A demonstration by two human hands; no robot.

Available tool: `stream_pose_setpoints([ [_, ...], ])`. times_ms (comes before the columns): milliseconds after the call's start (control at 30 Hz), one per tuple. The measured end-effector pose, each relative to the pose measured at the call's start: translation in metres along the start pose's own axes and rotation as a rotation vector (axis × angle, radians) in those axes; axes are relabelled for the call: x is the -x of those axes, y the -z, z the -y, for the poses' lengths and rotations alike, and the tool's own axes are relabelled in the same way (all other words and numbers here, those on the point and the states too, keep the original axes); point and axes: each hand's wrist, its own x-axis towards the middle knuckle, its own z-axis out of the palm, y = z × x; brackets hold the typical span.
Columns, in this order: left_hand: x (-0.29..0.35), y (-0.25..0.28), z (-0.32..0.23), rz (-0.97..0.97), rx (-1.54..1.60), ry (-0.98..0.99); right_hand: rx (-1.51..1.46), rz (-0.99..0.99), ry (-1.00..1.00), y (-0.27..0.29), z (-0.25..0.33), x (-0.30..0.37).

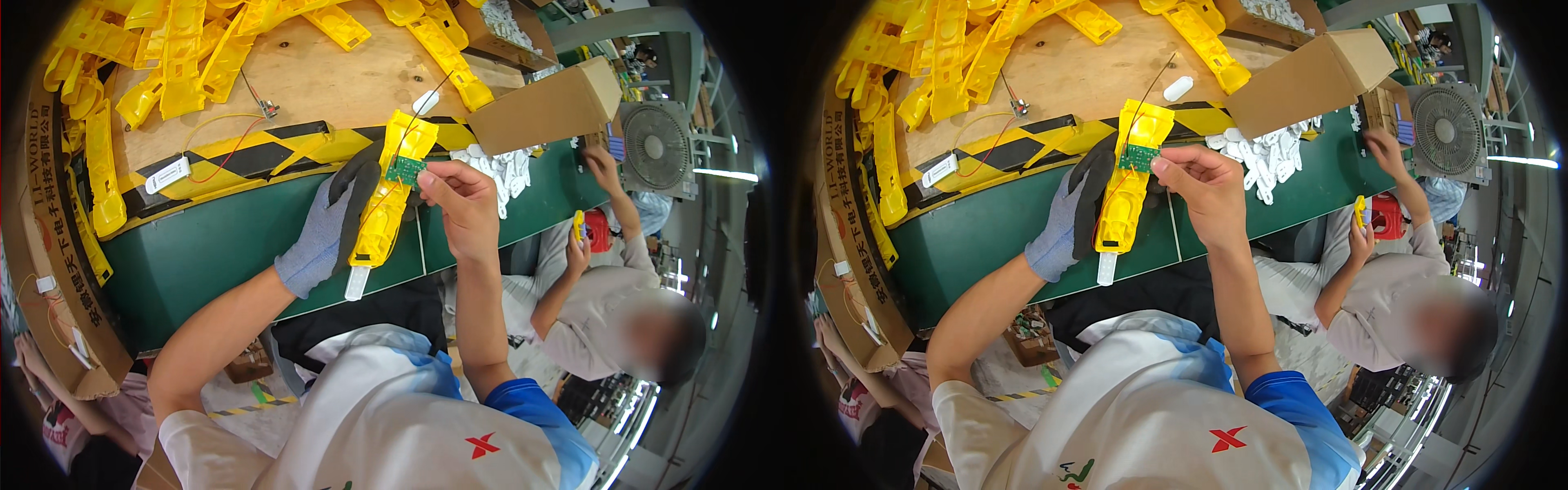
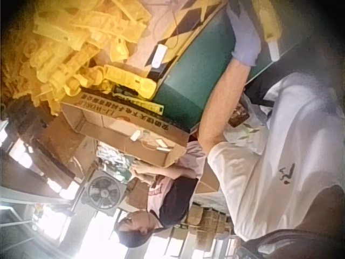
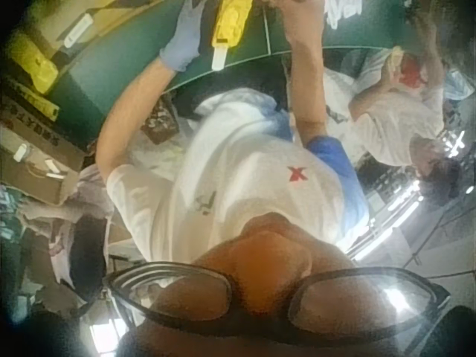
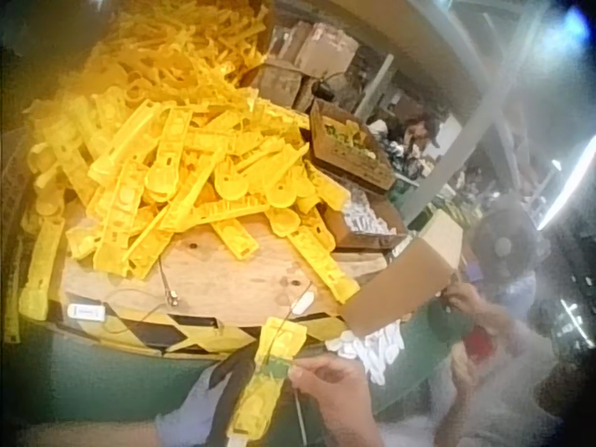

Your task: The recorder assembles small electronic components into yellow plastic housings.

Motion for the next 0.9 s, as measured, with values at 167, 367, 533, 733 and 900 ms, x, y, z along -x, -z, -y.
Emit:
stream_pose_setpoints([
  [167,0.0,0.008,0.004,0.006,-0.033,0.008,0.032,-0.015,0.012,-0.002,0.002,0.0],
  [367,0.003,0.002,0.005,-0.017,-0.047,-0.052,-0.007,-0.039,-0.006,0.0,-0.003,0.002],
  [533,0.005,-0.001,0.002,-0.026,-0.108,-0.043,-0.011,-0.059,-0.008,-0.001,-0.002,0.005],
  [733,0.005,-0.003,0.003,-0.116,-0.205,-0.094,-0.002,-0.126,-0.003,-0.019,-0.006,0.012],
  [900,0.007,0.005,0.005,-0.154,-0.206,-0.106,-0.011,-0.169,-0.151,-0.031,-0.009,0.011],
])
